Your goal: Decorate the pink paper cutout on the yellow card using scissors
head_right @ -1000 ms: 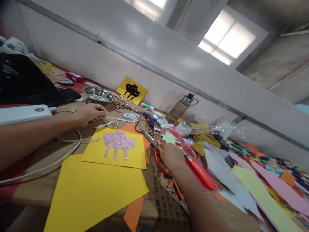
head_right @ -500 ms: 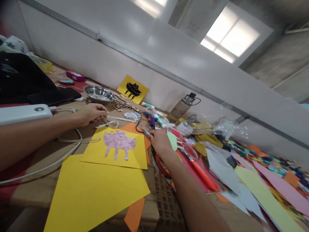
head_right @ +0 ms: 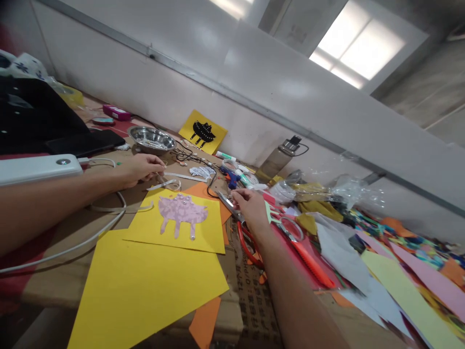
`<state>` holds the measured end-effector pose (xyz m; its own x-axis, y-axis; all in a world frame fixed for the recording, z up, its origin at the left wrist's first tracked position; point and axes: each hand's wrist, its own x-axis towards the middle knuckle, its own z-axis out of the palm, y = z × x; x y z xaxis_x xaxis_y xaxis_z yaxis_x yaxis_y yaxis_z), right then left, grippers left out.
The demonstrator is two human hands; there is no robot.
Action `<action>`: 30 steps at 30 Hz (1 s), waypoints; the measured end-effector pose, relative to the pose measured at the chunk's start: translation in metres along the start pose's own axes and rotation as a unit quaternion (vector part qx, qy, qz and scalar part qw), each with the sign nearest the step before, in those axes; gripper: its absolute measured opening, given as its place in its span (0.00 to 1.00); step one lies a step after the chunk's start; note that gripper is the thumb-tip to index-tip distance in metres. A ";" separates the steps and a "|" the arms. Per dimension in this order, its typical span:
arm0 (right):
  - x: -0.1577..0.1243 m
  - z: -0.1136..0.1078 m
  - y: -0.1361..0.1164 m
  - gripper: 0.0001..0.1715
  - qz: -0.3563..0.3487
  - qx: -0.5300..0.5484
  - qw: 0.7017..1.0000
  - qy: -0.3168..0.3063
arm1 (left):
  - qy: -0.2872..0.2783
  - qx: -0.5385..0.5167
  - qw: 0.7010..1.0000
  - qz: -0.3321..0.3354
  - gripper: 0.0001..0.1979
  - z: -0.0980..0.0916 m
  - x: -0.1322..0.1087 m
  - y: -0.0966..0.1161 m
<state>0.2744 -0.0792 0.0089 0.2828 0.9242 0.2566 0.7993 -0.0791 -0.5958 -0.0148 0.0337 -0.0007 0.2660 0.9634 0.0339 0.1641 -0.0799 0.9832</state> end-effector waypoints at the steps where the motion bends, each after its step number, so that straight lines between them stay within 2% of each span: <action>1: -0.005 0.001 -0.007 0.16 -0.001 0.054 0.999 -0.006 | 0.000 0.001 1.000 -0.001 0.02 0.000 -0.001 0.001; 3: -0.021 0.004 -0.027 0.14 -0.018 0.150 0.988 -0.039 | 0.000 0.005 1.000 -0.002 0.02 0.000 -0.002 0.001; 5: -0.039 0.010 -0.050 0.13 -0.056 0.171 0.980 -0.088 | 0.001 0.010 1.000 -0.004 0.02 0.001 -0.003 0.001; 8: -0.063 0.018 -0.078 0.07 -0.119 0.138 0.972 -0.146 | 0.004 0.021 1.000 -0.005 0.03 0.001 -0.002 0.000; 11: -0.075 0.023 -0.091 0.05 -0.176 0.087 0.969 -0.146 | 0.004 0.035 0.999 -0.001 0.04 0.001 0.000 -0.001; 16: -0.080 0.026 -0.090 0.05 -0.209 0.030 0.969 -0.130 | -0.001 0.043 0.999 0.009 0.03 0.000 -0.002 -0.001; 21: -0.090 0.028 -0.086 0.06 -0.272 0.011 0.954 -0.129 | 0.000 0.043 0.999 0.014 0.01 0.001 -0.005 0.001; 30: -0.095 0.035 -0.079 0.08 -0.342 -0.047 0.931 -0.120 | 0.005 0.056 0.998 0.012 0.02 0.002 -0.003 0.000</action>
<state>0.1660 -0.1477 0.0055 -0.4274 0.8262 0.3671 0.7946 0.5370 -0.2834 -0.0135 0.0298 -0.0012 0.2625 0.9631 0.0597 0.2622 -0.1307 0.9561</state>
